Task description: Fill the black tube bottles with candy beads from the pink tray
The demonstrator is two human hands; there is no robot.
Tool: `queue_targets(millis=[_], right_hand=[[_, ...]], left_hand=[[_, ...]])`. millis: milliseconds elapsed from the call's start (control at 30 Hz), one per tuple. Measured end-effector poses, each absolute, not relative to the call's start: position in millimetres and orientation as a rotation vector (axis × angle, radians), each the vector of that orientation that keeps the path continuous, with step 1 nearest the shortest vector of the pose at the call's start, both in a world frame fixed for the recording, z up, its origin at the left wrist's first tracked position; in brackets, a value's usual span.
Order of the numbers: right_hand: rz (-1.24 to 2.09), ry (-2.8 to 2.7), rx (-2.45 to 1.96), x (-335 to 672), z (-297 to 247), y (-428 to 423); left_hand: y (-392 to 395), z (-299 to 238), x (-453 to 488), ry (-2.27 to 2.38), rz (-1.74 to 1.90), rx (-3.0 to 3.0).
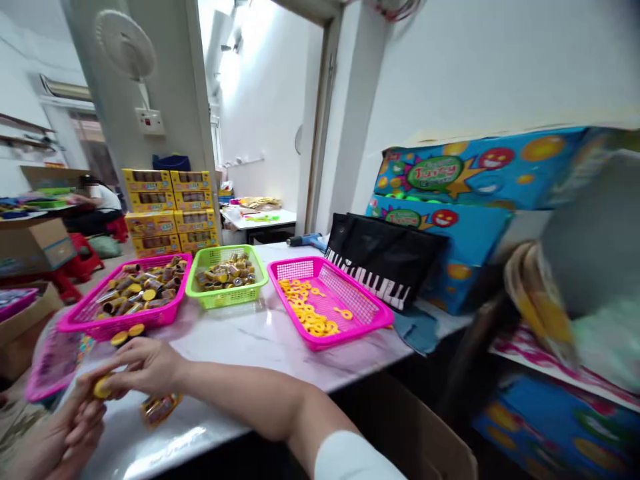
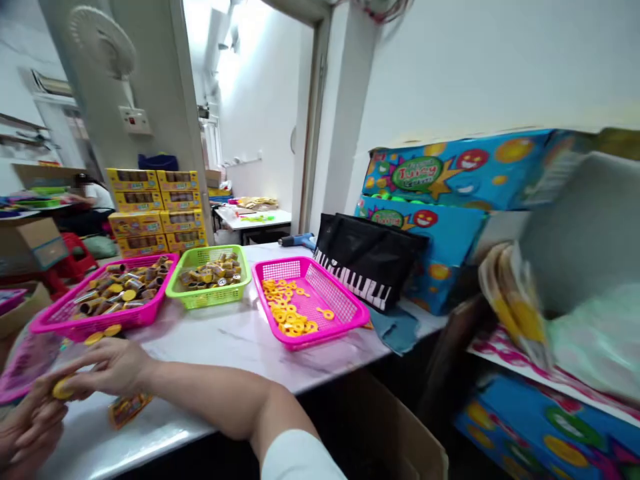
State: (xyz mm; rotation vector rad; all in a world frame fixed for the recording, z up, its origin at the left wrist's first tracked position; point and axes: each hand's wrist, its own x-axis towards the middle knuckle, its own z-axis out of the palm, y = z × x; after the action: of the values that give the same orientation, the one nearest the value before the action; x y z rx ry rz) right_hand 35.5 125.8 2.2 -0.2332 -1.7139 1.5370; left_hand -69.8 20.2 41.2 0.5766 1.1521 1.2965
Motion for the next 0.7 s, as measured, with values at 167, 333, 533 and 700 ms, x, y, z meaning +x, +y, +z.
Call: queue_targets(millis=[167,333,533,700], right_hand=[[1.471,-1.396,-0.355,98.7,12.7,115.1],[1.585,-1.326,-0.39,130.4,11.7,123.3],[1.691,-1.345,-0.424,122.6,9.0,114.1],[1.287,-1.196,-0.589,171.0,33.5,157.2]], left_hand=[[44.9,41.3,-27.5,0.977,1.275,0.562],[62.3,42.1,-17.0,0.992,1.28,0.583],[56.1,31.7,-21.3,0.992,1.291,0.669],[43.6,15.3,-28.1,1.11,1.271,0.899]])
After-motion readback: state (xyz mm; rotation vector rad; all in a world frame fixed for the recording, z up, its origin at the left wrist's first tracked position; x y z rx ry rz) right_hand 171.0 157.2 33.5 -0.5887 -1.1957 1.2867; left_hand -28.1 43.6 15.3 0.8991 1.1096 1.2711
